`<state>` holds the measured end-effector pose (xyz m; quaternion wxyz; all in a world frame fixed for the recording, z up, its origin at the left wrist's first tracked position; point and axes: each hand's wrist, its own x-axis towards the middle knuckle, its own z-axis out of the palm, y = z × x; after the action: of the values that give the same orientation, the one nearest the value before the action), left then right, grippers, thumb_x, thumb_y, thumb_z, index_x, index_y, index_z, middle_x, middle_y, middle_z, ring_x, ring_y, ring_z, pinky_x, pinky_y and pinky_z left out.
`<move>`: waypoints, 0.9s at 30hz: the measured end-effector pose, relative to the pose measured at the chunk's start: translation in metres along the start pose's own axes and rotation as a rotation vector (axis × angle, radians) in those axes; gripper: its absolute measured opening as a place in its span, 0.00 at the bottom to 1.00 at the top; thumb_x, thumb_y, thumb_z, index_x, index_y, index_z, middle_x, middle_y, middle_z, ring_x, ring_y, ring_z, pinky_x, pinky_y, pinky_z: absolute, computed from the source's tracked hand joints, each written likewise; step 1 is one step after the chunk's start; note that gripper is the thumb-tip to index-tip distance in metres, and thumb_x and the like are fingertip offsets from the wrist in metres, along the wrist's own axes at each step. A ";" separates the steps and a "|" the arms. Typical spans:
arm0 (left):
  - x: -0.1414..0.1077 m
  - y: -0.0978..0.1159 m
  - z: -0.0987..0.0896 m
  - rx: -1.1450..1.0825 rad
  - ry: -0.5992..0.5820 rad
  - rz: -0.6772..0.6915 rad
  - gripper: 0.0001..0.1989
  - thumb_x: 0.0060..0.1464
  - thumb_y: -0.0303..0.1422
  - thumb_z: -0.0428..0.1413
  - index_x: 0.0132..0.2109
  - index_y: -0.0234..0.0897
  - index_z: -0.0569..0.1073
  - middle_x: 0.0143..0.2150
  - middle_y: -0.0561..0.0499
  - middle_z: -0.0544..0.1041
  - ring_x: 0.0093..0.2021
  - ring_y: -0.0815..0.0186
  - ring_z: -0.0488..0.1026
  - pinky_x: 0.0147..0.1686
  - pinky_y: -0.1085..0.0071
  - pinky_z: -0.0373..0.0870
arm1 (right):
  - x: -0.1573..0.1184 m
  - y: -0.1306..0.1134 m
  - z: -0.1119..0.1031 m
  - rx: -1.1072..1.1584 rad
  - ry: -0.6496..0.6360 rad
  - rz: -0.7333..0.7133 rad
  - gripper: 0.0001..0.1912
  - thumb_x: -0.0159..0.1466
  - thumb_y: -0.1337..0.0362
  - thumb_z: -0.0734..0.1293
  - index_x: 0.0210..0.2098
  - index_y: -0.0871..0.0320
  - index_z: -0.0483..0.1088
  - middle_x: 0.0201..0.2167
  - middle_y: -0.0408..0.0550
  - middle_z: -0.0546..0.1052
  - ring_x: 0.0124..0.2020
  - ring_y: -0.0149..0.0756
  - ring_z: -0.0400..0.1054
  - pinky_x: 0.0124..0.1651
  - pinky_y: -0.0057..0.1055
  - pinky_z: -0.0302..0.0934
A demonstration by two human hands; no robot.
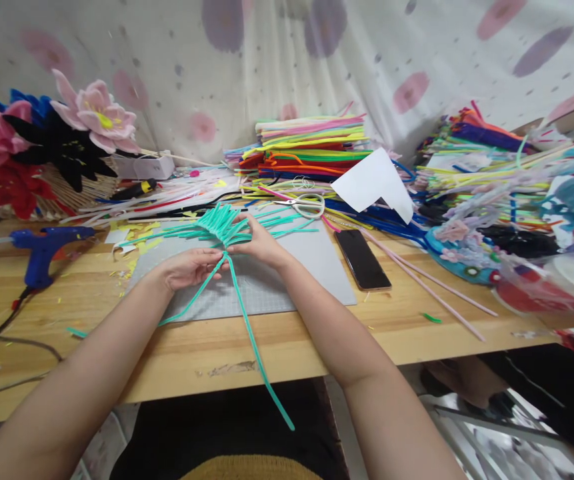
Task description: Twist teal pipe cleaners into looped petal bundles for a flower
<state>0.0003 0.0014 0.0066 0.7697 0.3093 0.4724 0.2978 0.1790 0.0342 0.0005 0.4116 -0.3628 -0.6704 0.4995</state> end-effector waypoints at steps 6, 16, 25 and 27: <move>0.000 0.001 -0.001 0.012 -0.014 -0.009 0.04 0.51 0.24 0.54 0.31 0.31 0.73 0.29 0.46 0.77 0.27 0.70 0.74 0.25 0.77 0.72 | 0.000 -0.004 0.000 -0.049 -0.027 -0.031 0.26 0.44 0.64 0.71 0.40 0.55 0.59 0.37 0.41 0.67 0.37 0.32 0.65 0.42 0.32 0.62; 0.003 -0.004 0.003 0.078 0.003 0.079 0.04 0.48 0.22 0.56 0.28 0.29 0.74 0.26 0.46 0.77 0.25 0.71 0.73 0.24 0.79 0.70 | -0.001 -0.012 -0.001 -0.180 -0.020 -0.041 0.25 0.43 0.67 0.71 0.39 0.56 0.59 0.38 0.42 0.67 0.36 0.31 0.64 0.42 0.31 0.61; 0.004 -0.010 0.019 0.230 0.151 0.278 0.06 0.43 0.27 0.59 0.23 0.31 0.70 0.21 0.48 0.75 0.22 0.69 0.73 0.29 0.72 0.70 | -0.002 -0.016 0.000 -0.218 -0.029 -0.034 0.25 0.43 0.68 0.69 0.39 0.56 0.58 0.38 0.42 0.67 0.35 0.31 0.64 0.40 0.31 0.61; 0.007 -0.013 0.020 0.309 0.197 0.322 0.06 0.43 0.27 0.58 0.22 0.32 0.69 0.20 0.50 0.74 0.22 0.68 0.73 0.27 0.72 0.70 | -0.002 -0.015 0.001 -0.255 -0.029 -0.041 0.25 0.43 0.68 0.69 0.39 0.56 0.58 0.38 0.42 0.67 0.34 0.30 0.64 0.39 0.30 0.61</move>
<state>0.0231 -0.0056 0.0005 0.6060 0.4642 0.5298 0.3697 0.1776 0.0287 0.0149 0.3624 -0.3909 -0.7416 0.4072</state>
